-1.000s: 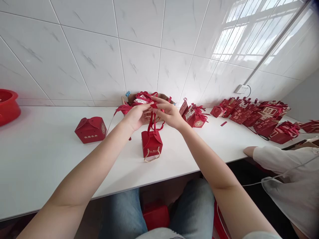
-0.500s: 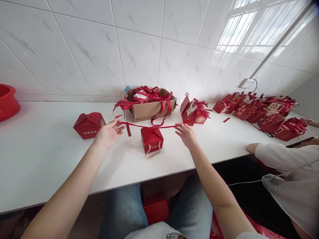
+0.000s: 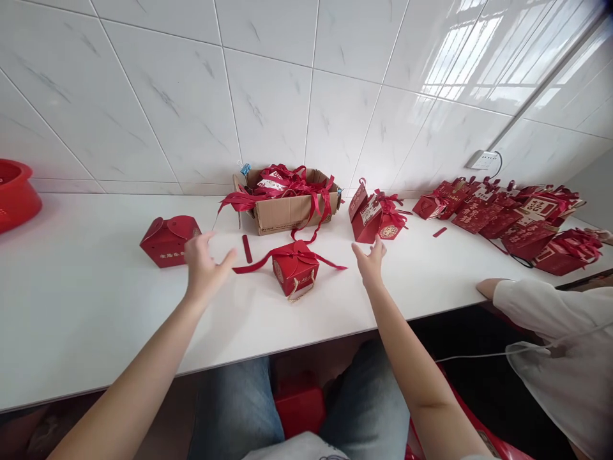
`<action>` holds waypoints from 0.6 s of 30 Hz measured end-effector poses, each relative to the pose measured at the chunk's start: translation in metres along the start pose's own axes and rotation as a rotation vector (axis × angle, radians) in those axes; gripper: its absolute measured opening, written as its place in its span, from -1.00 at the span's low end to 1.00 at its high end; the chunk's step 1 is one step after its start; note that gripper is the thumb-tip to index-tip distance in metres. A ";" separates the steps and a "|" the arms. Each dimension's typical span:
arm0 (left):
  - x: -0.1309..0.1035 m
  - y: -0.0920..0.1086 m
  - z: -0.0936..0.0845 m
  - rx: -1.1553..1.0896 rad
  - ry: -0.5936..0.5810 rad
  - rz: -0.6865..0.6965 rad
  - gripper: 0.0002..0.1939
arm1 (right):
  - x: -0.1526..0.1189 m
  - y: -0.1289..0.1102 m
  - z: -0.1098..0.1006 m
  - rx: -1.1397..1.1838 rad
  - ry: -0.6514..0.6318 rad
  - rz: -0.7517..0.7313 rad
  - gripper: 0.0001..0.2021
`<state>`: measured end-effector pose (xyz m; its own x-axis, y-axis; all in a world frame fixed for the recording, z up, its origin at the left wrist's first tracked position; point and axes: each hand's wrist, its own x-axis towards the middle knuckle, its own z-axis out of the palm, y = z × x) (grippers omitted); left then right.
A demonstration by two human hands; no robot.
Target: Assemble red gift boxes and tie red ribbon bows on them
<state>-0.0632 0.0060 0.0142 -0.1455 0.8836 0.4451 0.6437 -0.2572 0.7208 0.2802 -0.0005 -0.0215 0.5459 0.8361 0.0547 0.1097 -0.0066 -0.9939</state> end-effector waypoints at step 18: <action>-0.018 0.037 0.053 -0.261 -0.526 0.080 -0.67 | -0.051 -0.035 0.045 -0.514 -0.726 -0.728 -0.63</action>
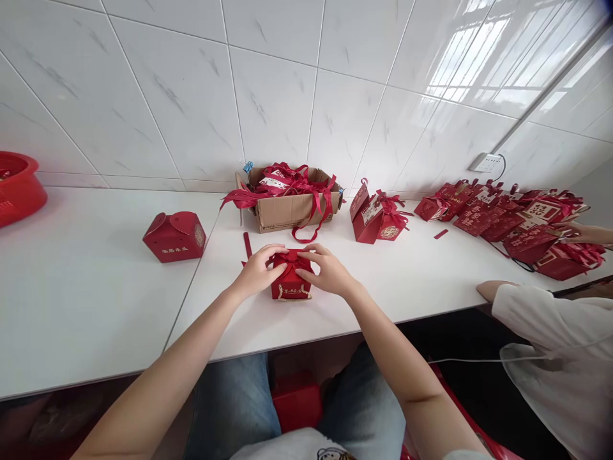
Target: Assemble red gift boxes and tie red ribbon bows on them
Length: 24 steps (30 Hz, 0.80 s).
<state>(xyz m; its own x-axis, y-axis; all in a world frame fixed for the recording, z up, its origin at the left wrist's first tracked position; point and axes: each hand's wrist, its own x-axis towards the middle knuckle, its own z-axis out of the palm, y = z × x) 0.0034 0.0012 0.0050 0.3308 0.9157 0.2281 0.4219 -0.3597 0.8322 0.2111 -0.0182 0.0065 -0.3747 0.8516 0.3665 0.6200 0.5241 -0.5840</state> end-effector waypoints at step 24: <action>-0.004 0.000 -0.004 0.218 0.109 0.115 -0.84 | -0.003 0.003 0.013 0.065 0.165 0.020 -0.87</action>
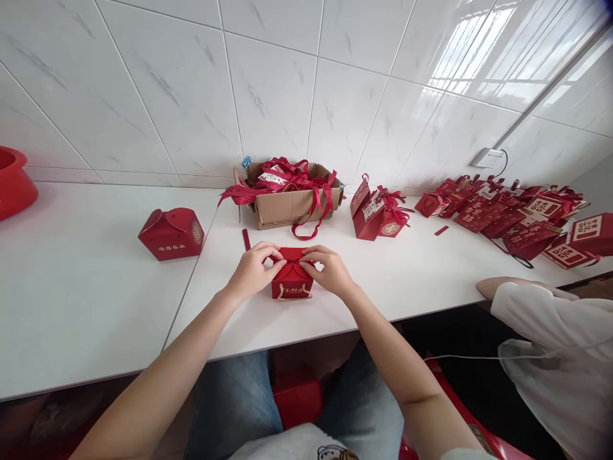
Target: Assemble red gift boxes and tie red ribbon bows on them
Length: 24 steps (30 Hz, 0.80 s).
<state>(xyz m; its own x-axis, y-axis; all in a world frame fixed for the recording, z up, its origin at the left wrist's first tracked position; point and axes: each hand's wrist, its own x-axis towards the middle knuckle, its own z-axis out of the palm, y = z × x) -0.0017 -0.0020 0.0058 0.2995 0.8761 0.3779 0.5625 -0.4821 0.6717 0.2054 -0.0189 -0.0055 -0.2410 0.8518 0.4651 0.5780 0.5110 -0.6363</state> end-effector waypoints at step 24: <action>0.001 -0.006 -0.005 0.088 0.001 0.083 -0.85 | -0.001 0.006 -0.008 0.059 -0.031 0.041 -0.88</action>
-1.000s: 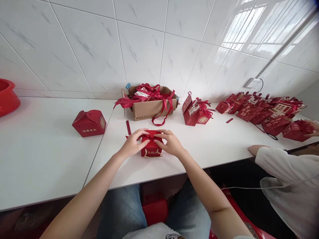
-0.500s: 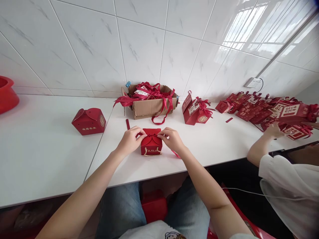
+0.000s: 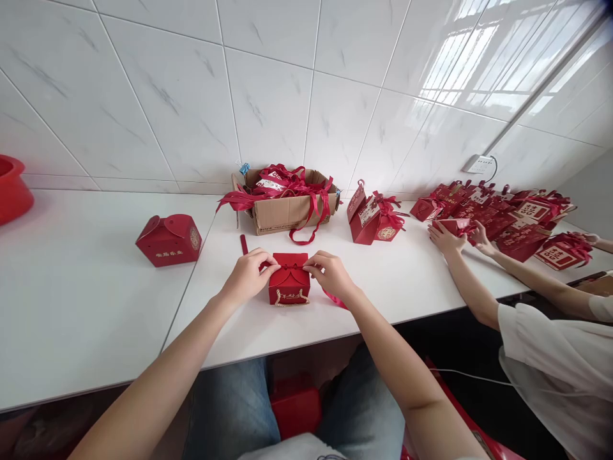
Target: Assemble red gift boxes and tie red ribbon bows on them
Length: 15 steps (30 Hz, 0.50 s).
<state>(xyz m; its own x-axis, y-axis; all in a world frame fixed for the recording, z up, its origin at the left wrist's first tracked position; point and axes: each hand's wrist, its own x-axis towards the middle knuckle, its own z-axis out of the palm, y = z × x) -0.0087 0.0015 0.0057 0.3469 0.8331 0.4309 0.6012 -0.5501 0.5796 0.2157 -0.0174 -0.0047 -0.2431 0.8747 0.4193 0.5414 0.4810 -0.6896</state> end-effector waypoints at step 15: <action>0.005 -0.007 -0.003 -0.121 -0.153 -0.159 -0.67 | -0.002 0.016 -0.026 0.398 -0.400 0.390 -0.57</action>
<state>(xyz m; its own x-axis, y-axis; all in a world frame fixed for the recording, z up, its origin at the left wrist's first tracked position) -0.0132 0.0094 0.0061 0.3653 0.9038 0.2227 0.5694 -0.4062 0.7147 0.2453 -0.0135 -0.0014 -0.4108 0.9061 -0.1011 0.3311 0.0450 -0.9425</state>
